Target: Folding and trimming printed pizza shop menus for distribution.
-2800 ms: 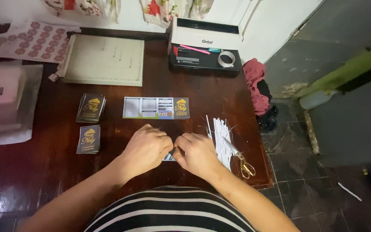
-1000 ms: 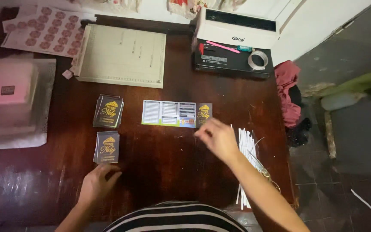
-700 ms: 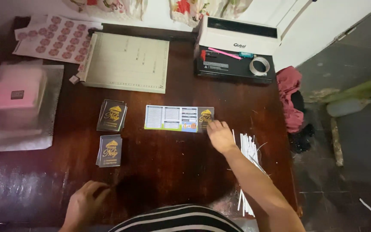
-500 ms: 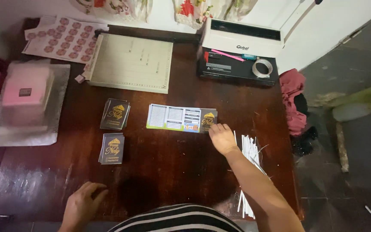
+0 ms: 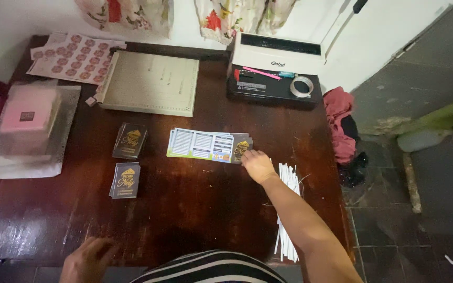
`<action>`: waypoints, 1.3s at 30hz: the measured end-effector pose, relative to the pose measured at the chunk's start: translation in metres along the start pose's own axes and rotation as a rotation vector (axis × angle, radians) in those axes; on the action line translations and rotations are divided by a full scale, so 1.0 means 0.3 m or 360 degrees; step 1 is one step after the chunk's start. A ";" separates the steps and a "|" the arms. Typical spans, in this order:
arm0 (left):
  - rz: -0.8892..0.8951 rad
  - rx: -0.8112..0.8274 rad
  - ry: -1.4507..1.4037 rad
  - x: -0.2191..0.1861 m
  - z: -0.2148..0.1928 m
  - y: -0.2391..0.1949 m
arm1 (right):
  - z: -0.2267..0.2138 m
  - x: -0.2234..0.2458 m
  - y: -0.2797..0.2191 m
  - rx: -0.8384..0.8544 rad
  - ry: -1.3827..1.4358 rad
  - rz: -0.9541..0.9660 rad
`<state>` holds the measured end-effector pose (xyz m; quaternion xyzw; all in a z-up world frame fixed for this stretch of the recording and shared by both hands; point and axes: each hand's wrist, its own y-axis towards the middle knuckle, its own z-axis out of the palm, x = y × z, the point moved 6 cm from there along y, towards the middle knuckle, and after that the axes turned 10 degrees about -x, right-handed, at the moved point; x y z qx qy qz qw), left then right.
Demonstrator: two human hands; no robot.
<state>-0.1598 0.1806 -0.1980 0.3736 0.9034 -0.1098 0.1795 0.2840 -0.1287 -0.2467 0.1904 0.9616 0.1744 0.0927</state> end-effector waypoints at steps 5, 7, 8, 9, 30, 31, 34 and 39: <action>0.0054 0.0017 0.0049 0.109 0.054 0.013 | 0.002 -0.003 0.027 0.0168 0.0146 0.0110; 0.0093 0.0013 0.0056 0.082 0.042 0.042 | 0.006 -0.009 0.024 0.0253 0.0154 0.0158; 0.0133 0.0017 0.0009 0.052 0.026 0.049 | -0.002 -0.001 0.025 0.0224 0.0108 0.0145; 0.0173 0.0020 -0.0039 0.024 0.009 0.055 | -0.010 0.008 0.025 0.0196 0.0062 0.0131; -0.0174 0.1063 -0.2550 -1.035 0.013 0.125 | -1.086 0.551 -0.015 -0.1045 0.0274 0.0495; -0.0164 0.1095 -0.2536 -1.050 -0.012 0.128 | -1.031 0.508 -0.118 -0.1048 0.0254 0.0522; -0.0102 0.0988 -0.2416 -1.080 -0.073 0.135 | -0.801 0.289 -0.506 -0.0547 0.0111 0.1538; -0.0064 0.0949 -0.2437 -1.139 -0.095 0.146 | -0.531 0.149 -0.970 -0.0246 -0.0160 0.1785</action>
